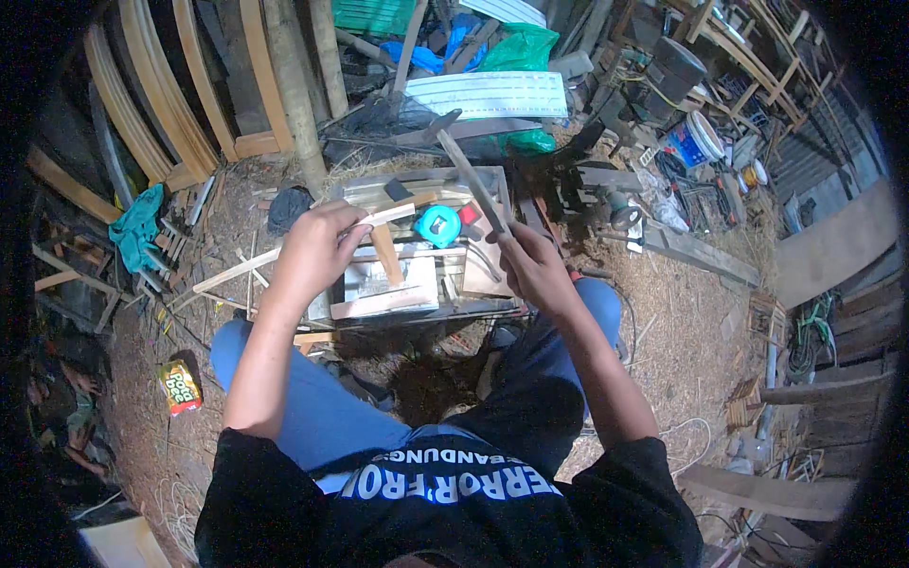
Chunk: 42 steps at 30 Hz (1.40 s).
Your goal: The person smooths wooden pieces using a hand file, aligns and fits the wooden sticks together by hand, and then drills into them using an electric drill.
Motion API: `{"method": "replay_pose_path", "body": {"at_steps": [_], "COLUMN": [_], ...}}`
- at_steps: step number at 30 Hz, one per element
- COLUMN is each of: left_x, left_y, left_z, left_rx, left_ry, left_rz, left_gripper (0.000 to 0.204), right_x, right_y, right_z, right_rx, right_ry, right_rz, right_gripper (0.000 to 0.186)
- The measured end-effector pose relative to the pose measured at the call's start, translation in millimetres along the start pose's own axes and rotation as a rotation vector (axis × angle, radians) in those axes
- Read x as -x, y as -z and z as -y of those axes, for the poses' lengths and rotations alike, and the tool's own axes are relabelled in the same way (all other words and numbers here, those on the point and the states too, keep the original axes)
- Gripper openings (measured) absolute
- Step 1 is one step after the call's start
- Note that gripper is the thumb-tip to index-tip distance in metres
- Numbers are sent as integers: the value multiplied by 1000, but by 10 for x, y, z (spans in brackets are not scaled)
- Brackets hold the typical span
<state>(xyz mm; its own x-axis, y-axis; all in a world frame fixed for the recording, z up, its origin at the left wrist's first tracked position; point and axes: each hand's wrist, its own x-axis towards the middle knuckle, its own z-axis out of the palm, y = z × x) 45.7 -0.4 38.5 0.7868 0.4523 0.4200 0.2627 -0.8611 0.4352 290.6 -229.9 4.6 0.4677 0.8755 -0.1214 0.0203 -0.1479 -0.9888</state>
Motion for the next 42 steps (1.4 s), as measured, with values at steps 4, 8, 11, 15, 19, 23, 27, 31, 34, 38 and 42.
{"method": "replay_pose_path", "body": {"at_steps": [4, 8, 11, 15, 19, 23, 27, 31, 34, 38, 42], "left_x": [15, 10, 13, 6, 18, 35, 43, 58, 83, 64, 50], "left_y": [-2, 8, -7, -23, -10, 9, -15, 23, 36, 43, 29], "left_z": [-40, -50, -13, -24, -44, -65, -19, 29, -24, -69, -54], "left_rx": [11, 18, 7, 3, -9, -10, -13, -6, 37, 14, 4], "left_ry": [13, 33, 21, 20, -2, 15, 20, 37, 11, 12, 20], "left_rz": [17, 29, 22, 40, 11, 27, -23, 15, -10, -12, 20], "left_gripper": [17, 17, 16, 16, 16, 17, 18, 19, 18, 17, 18], "right_x": [345, 480, 574, 476, -3, -463, -733, -851, -918, -939, -951], "right_y": [-46, 0, -18, -106, -239, -590, -726, -766, -810, -842, -837], "right_z": [376, 372, 476, 405, 235, 262, 253, 230, 212, 204, 189], "right_rx": [5, 181, 214, 309, 263, 203, 117, 185, 164, 117, 153], "right_ry": [-25, 19, -12, 71, 177, 291, 361, 381, 406, 397, 337], "right_rz": [46, 76, 114, -2, -12, 5, 122, 97, 170, 274, 291], "right_gripper": [28, 27, 26, 31, 35, 34, 29, 31, 31, 31, 31]}}
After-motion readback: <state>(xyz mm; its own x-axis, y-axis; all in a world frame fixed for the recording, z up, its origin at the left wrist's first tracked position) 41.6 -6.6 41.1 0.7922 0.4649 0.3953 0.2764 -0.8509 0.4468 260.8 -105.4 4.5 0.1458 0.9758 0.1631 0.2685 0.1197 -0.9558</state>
